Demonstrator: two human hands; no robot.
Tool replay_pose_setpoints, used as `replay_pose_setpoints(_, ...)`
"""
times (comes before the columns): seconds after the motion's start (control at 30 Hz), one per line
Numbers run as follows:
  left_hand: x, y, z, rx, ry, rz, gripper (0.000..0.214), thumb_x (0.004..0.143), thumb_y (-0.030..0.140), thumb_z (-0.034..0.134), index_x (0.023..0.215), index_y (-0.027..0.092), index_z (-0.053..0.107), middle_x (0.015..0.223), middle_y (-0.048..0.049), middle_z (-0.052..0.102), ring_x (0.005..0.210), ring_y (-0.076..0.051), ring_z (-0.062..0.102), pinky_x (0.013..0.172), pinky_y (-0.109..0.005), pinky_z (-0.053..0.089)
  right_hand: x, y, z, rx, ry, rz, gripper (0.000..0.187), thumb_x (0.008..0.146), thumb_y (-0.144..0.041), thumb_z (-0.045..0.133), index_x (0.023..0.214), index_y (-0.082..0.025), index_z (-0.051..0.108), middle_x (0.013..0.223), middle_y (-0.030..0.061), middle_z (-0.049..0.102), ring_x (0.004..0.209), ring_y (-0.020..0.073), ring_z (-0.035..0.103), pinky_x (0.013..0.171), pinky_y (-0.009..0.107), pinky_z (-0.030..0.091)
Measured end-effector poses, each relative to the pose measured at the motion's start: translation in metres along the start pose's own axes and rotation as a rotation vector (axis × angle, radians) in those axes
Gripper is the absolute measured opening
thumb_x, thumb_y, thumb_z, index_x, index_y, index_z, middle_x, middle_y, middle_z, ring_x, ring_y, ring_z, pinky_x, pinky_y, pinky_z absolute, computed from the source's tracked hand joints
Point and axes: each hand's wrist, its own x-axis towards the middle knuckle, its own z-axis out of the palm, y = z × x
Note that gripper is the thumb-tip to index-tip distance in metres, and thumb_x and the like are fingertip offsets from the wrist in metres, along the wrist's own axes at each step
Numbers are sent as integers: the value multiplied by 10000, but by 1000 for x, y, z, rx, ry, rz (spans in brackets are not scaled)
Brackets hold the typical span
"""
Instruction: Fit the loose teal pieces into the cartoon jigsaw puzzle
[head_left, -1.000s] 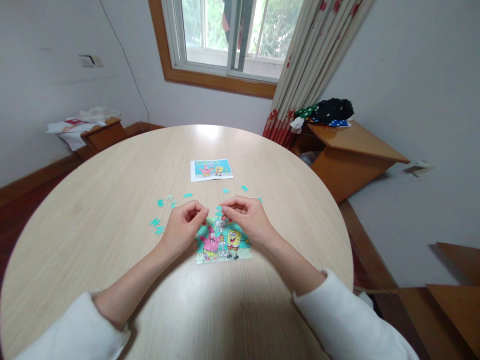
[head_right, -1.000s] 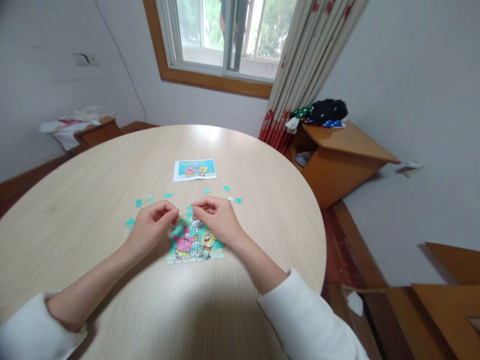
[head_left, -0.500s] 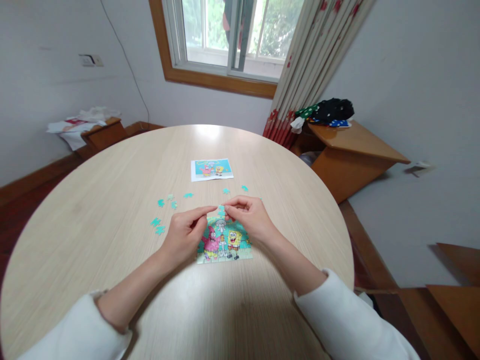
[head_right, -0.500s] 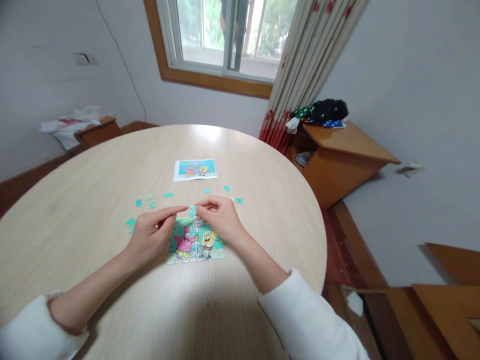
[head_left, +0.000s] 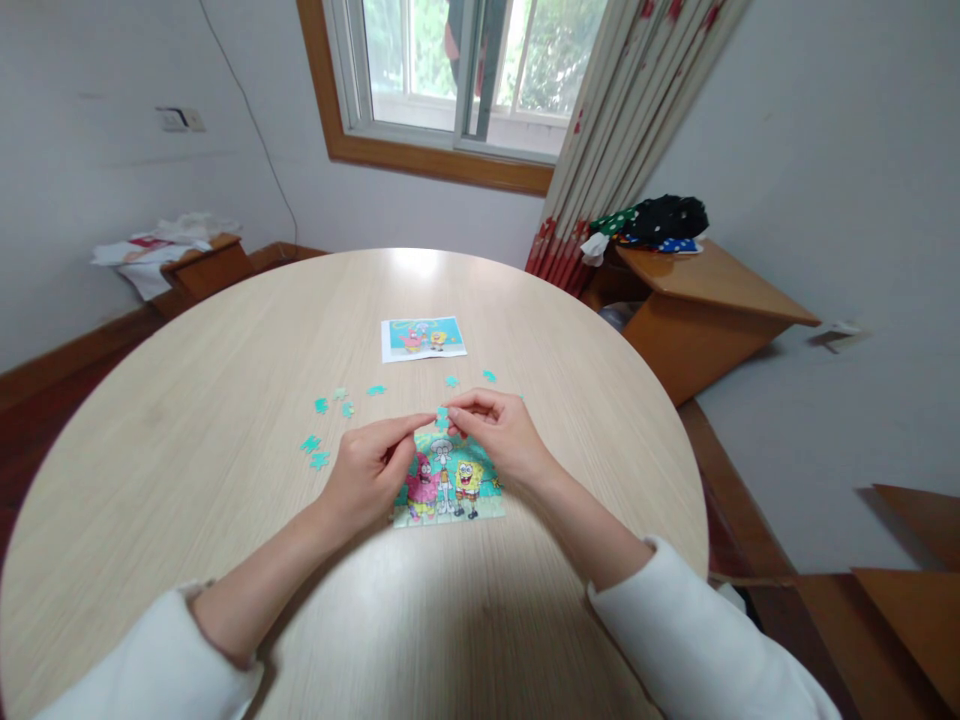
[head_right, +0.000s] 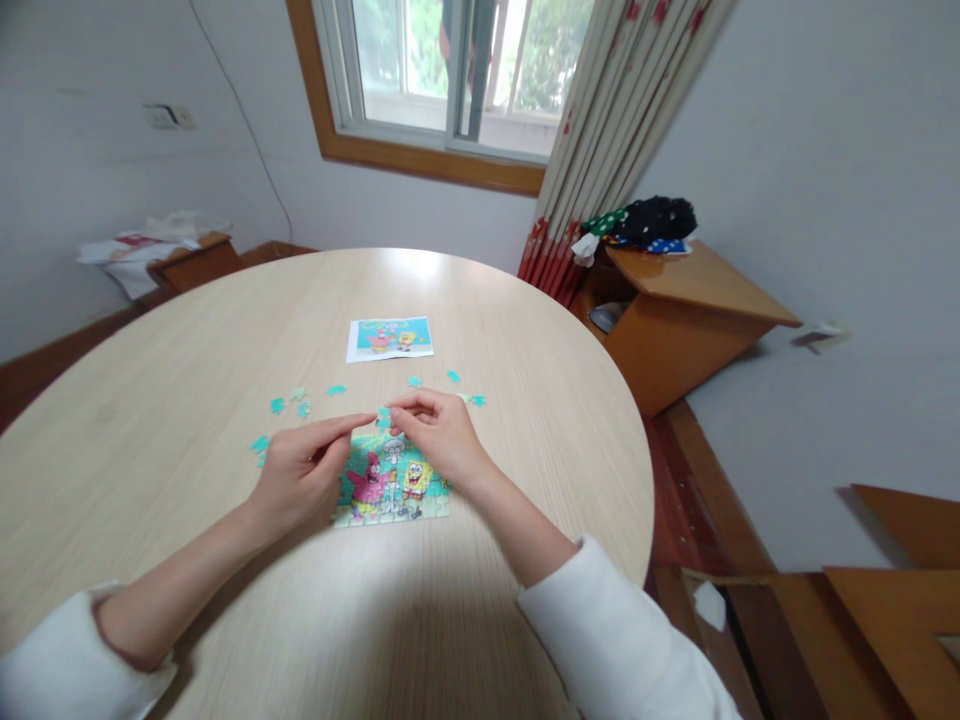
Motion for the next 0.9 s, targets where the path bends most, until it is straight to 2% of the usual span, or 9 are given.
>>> replay_pose_setpoints(0.2, -1, -2, 1, 60, 9, 115, 326, 838, 103, 415, 947, 147, 718, 769, -40, 746, 602, -110, 649, 571, -203, 501, 2, 0, 0, 43, 5, 20, 152, 662, -303, 687, 733, -173, 657, 605, -25, 606, 578, 103, 569, 593, 262, 466)
replay_pose_setpoints(0.53, 0, -3, -1, 201, 28, 277, 314, 861, 104, 396, 983, 124, 685, 534, 21, 578, 469, -92, 504, 484, -209, 399, 2, 0, -2, 69, -19, 39, 207, 659, -353, 727, 757, -184, 658, 626, -28, 593, 603, 107, 563, 625, 278, 476)
replay_pose_setpoints(0.9, 2, -1, -3, 237, 26, 317, 329, 837, 83, 392, 1005, 121, 672, 532, 24, 568, 455, -93, 480, 488, -219, 391, 1, -2, 0, 156, -32, 108, 276, 590, -387, 786, 739, -189, 666, 612, -35, 599, 573, 91, 545, 596, 251, 459)
